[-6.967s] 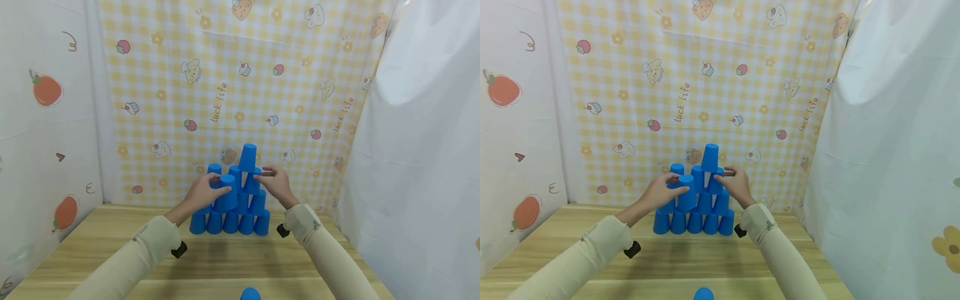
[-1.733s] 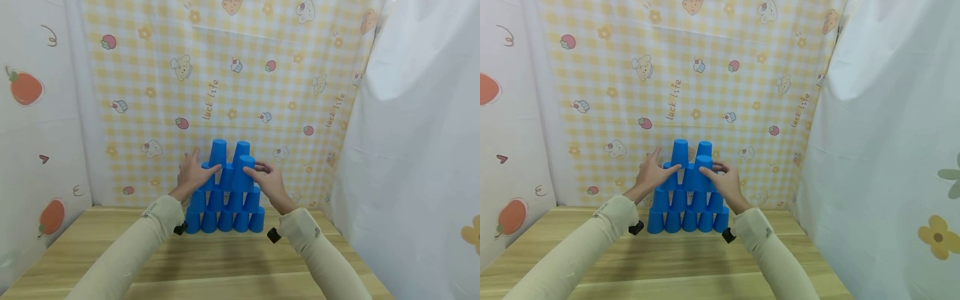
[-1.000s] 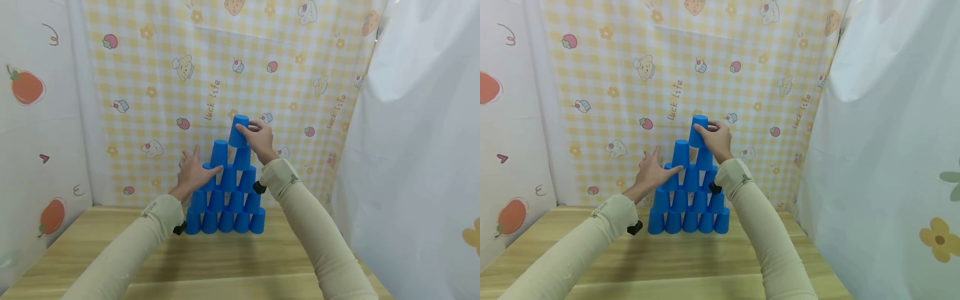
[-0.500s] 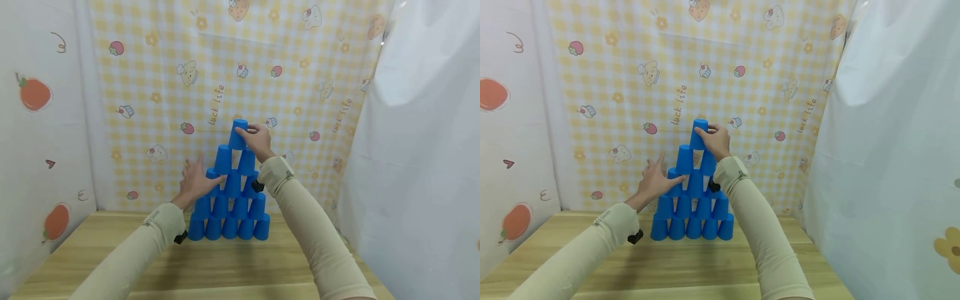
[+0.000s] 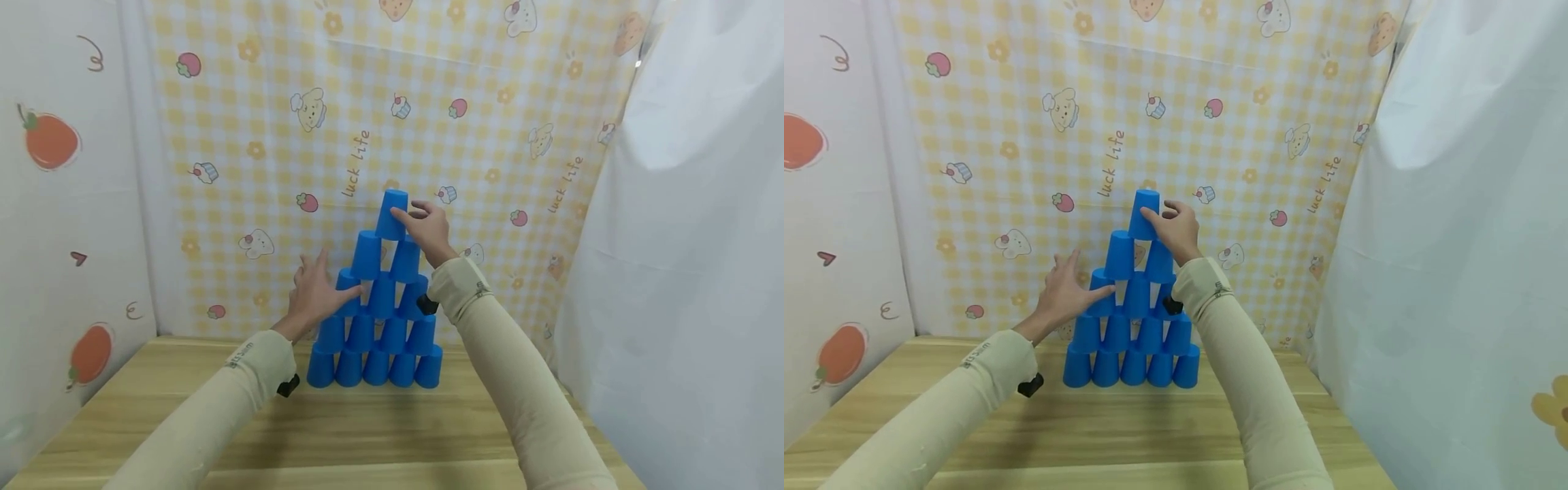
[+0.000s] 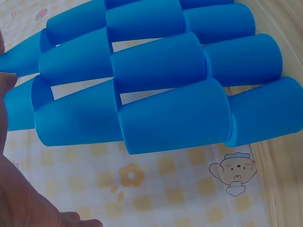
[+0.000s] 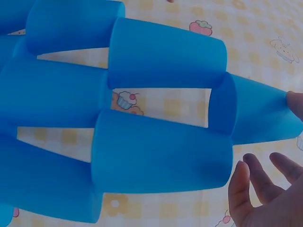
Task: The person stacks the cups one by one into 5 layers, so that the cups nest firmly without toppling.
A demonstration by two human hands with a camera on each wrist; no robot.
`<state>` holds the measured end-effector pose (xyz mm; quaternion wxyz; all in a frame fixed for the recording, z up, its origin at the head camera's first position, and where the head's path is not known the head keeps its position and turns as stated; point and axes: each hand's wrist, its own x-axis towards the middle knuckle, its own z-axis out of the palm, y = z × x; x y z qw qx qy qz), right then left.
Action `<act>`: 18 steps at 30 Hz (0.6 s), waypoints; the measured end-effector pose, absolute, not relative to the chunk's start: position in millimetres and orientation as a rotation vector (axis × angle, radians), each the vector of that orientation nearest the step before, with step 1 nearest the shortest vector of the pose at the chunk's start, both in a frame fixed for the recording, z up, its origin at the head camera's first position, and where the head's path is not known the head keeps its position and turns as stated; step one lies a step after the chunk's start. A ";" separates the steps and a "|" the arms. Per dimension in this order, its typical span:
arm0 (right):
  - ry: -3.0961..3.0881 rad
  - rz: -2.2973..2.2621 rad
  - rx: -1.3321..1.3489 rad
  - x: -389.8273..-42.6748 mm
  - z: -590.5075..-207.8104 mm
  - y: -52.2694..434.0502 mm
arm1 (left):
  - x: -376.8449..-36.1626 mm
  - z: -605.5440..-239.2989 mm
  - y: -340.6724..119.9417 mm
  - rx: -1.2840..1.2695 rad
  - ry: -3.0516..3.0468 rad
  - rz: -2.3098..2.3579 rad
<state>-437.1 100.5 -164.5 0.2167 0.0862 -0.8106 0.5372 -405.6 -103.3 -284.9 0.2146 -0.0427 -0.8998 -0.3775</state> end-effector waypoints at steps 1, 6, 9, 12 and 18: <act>-2.249 1.492 0.242 -436.3 -166.3 101.9 | -405.2 -284.4 -104.0 -0.125 -2.483 -1.054; -2.269 1.508 0.289 -434.8 -174.6 109.1 | -403.5 -282.0 -106.8 -0.150 -2.459 -1.100; -2.269 1.518 0.311 -433.9 -178.2 113.8 | -402.8 -280.5 -107.1 -0.154 -2.473 -1.122; -2.249 1.534 0.330 -431.2 -181.7 118.5 | -402.8 -279.8 -107.9 -0.155 -2.481 -1.134; -2.238 1.460 0.434 -418.2 -198.0 131.8 | -400.7 -283.6 -115.8 -0.198 -2.483 -1.120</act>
